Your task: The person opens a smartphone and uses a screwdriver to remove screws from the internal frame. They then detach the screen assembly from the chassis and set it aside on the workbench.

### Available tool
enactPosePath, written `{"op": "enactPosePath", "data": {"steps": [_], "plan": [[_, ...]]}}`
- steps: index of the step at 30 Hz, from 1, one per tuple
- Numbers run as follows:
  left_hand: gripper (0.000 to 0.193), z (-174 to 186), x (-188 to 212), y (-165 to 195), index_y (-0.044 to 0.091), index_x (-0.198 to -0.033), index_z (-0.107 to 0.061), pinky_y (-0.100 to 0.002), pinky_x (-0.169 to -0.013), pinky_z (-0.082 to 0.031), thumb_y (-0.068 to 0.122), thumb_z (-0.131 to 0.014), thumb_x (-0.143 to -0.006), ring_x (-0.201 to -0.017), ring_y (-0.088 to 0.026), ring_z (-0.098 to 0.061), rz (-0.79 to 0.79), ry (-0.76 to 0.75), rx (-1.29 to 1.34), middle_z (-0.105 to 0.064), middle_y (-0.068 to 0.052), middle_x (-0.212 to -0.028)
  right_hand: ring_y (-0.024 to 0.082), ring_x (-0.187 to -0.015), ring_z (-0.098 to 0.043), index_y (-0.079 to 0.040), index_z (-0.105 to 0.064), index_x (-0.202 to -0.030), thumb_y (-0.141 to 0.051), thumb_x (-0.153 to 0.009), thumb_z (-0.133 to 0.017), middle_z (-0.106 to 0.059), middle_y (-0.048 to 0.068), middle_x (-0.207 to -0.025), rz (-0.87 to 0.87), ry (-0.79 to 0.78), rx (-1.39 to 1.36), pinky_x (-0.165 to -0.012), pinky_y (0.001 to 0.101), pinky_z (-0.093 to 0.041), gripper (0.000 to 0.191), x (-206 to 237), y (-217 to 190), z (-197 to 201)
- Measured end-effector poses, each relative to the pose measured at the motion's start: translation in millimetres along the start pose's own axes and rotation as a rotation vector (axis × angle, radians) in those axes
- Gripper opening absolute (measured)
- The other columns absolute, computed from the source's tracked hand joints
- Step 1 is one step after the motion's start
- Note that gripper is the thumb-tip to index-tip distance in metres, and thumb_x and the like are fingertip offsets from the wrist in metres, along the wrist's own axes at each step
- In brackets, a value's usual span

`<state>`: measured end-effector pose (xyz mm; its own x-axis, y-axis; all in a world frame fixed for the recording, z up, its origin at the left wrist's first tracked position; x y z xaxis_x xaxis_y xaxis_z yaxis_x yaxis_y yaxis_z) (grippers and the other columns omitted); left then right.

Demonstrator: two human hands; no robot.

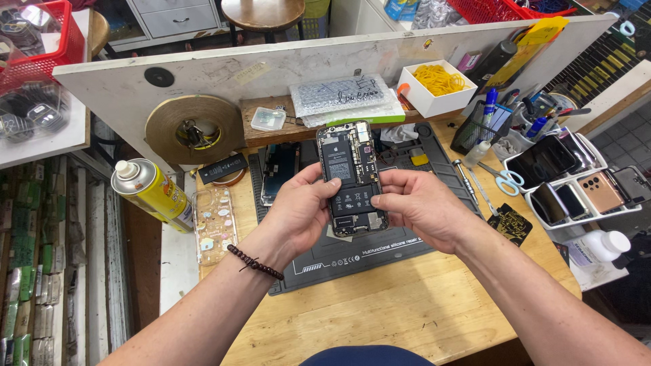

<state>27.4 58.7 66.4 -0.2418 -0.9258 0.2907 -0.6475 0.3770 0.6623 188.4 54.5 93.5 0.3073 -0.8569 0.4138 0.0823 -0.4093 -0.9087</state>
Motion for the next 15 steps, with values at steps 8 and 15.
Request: {"op": "enactPosePath", "data": {"steps": [8,15], "plan": [[0.029,-1.3,1.7,3.4,0.001,-0.125,-0.063,-0.036,-0.088,-0.059,-0.002,-0.054,-0.097,-0.096,-0.018,-0.069,-0.026,0.032,-0.054,-0.072,-0.010,-0.112,0.007,-0.083,-0.067,-0.006,-0.071,-0.110,-0.002,-0.088,-0.067,-0.074,0.000,-0.097,-0.003,-0.002,-0.028,-0.068,0.0255,-0.054,0.023,-0.5,1.9,0.9],[0.029,-7.1,4.7,7.7,0.000,-0.124,-0.063,-0.036,-0.087,-0.058,-0.002,-0.055,-0.097,-0.094,-0.017,-0.069,-0.065,0.030,-0.116,-0.073,-0.010,-0.108,0.007,-0.084,-0.066,-0.006,-0.071,-0.109,-0.001,-0.089,-0.067,-0.073,-0.001,-0.098,0.013,-0.002,-0.017,-0.068,0.0268,-0.055,0.021,-1.4,3.2,0.0]]}}
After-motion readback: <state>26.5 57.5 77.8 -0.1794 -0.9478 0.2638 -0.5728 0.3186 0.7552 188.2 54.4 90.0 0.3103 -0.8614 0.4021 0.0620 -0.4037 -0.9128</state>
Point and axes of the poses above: each hand's wrist, its own x-axis away from the middle knuckle, its own z-axis out of the back of the hand, y = z × x, the point moved 9 cm from there along -x, towards the middle knuckle
